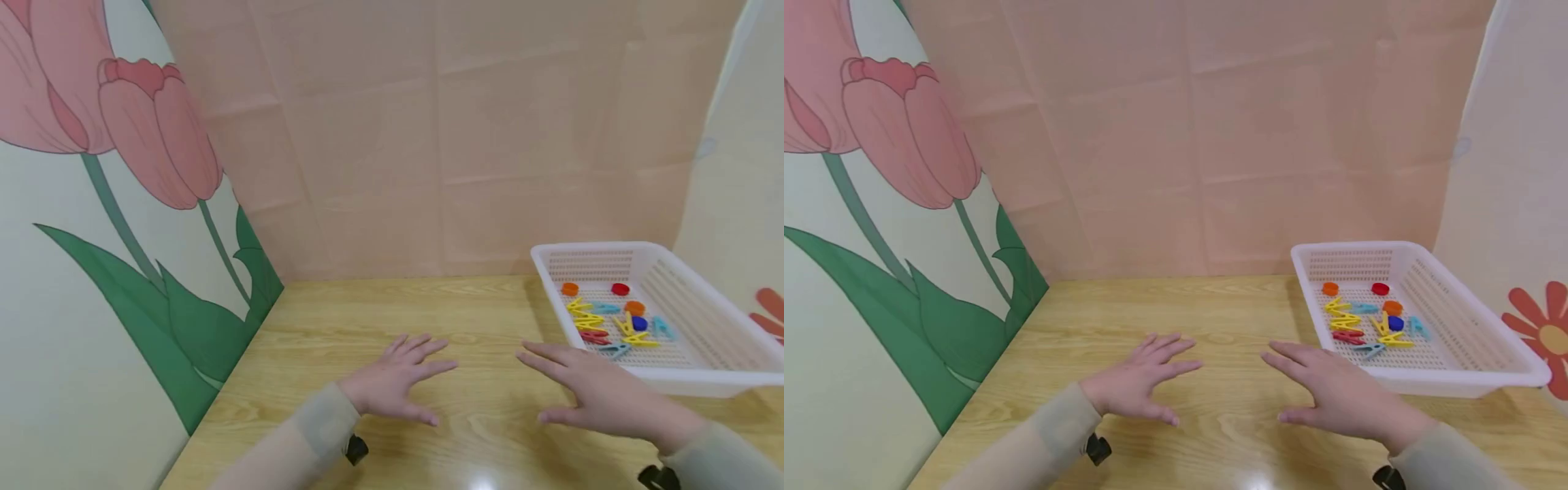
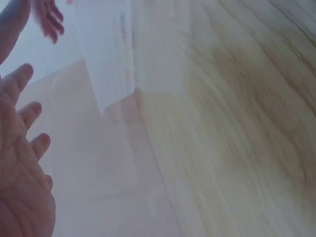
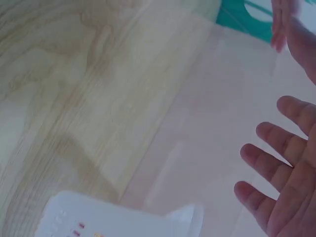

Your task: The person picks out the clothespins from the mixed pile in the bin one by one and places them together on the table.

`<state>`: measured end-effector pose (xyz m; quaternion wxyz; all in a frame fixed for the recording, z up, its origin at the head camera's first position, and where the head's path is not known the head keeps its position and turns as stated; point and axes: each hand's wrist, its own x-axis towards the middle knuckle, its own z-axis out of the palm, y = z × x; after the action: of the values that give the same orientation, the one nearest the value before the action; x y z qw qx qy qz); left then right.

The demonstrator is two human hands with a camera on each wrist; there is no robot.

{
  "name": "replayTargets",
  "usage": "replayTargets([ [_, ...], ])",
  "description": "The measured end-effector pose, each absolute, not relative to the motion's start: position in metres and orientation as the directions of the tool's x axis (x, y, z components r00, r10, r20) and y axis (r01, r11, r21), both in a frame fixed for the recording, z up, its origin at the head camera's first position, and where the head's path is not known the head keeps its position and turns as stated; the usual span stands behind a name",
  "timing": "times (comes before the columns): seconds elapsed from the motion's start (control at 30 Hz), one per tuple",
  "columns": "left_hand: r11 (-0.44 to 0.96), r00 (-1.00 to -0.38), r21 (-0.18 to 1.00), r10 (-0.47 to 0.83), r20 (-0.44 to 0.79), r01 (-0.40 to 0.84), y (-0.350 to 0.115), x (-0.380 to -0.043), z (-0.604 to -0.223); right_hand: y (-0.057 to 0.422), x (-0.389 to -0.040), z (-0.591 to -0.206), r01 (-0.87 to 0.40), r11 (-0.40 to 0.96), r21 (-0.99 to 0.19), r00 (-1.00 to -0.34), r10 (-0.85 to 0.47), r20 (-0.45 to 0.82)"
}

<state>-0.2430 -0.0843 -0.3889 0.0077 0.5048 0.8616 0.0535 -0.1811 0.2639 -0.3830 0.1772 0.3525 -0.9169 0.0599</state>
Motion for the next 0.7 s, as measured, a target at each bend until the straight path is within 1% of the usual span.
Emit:
replayTargets([
  [0.2,0.479,-0.503,0.165,0.847,0.168,0.862,-0.059,-0.246,-0.397,0.281,-0.182,-0.379,-0.624,0.781,-0.027,-0.711,-0.553,0.434],
  [0.3,0.485,-0.526,0.216,0.822,0.219,0.847,-0.041,-0.246,-0.401,0.291,-0.182,-0.376,-0.592,0.805,-0.036,-0.726,-0.514,0.456],
  [0.43,0.497,-0.560,0.281,0.795,0.231,0.821,-0.017,-0.245,-0.405,0.306,-0.182,-0.375,-0.531,0.843,-0.091,-0.776,-0.440,0.453],
  [0.57,0.493,-0.575,0.331,0.785,0.231,0.805,0.006,-0.246,-0.409,0.328,-0.187,-0.379,-0.486,0.864,-0.130,-0.800,-0.380,0.464],
  [0.7,0.496,-0.587,0.348,0.774,0.239,0.796,0.029,-0.248,-0.410,0.358,-0.195,-0.386,-0.442,0.878,-0.184,-0.811,-0.304,0.500],
])
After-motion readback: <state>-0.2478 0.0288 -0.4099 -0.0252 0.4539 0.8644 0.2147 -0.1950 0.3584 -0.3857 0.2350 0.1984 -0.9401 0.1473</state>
